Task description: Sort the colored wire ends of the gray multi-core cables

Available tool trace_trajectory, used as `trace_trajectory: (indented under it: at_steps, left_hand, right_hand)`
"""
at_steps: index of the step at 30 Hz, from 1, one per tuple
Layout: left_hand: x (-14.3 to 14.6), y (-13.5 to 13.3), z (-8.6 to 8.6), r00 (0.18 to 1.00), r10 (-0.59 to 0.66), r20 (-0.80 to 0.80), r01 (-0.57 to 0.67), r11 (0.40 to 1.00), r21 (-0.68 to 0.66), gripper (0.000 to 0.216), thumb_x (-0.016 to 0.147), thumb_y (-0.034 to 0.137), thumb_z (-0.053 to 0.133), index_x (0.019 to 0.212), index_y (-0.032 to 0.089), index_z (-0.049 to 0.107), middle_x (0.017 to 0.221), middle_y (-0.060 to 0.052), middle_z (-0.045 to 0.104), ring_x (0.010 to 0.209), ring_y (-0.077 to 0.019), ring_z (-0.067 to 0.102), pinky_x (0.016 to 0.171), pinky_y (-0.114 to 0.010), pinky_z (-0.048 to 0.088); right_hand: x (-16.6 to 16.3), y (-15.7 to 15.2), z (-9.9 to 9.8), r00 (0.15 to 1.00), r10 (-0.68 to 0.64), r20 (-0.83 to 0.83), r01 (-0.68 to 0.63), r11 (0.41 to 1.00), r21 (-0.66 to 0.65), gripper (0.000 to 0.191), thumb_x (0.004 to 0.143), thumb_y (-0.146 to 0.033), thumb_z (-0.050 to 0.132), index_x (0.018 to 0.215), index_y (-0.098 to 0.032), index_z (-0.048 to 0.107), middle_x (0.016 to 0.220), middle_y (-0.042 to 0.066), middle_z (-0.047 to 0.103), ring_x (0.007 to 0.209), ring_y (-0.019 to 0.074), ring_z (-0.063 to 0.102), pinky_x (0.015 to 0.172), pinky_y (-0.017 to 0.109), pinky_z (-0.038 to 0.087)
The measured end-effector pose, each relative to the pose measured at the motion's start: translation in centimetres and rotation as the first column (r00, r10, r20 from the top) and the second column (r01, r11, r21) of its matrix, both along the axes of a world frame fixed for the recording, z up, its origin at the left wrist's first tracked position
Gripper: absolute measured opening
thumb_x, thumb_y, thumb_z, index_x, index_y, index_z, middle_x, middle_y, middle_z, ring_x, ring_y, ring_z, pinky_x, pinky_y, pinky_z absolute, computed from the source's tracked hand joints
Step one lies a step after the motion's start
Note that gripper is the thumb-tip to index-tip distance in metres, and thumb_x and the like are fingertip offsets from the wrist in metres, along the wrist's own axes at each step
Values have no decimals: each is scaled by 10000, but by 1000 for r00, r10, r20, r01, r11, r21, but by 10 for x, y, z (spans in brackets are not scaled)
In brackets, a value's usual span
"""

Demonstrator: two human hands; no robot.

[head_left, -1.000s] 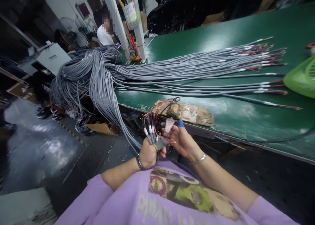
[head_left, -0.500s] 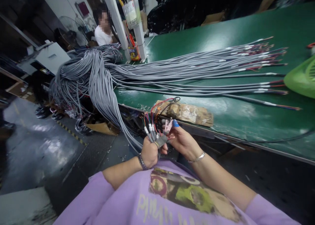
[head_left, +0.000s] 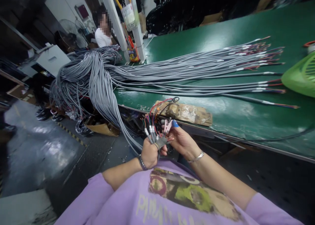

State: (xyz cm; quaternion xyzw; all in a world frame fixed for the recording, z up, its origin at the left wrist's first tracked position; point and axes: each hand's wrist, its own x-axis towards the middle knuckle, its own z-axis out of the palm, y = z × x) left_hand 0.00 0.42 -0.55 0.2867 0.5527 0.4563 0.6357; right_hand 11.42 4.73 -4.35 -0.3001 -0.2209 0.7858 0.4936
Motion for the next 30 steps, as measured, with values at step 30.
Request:
trace_trajectory:
  at_steps: [30]
  left_hand:
    - [-12, -3, -14, 993, -119, -17, 119, 993, -20, 488, 463, 546, 826, 549, 153, 551, 432, -3, 568, 348, -86, 480, 379, -207, 388]
  right_hand:
    - [29, -35, 4, 921, 96, 378, -138, 987, 86, 380, 569, -489, 847, 739, -192, 682, 665, 2, 634, 601, 133, 530, 588, 280, 441]
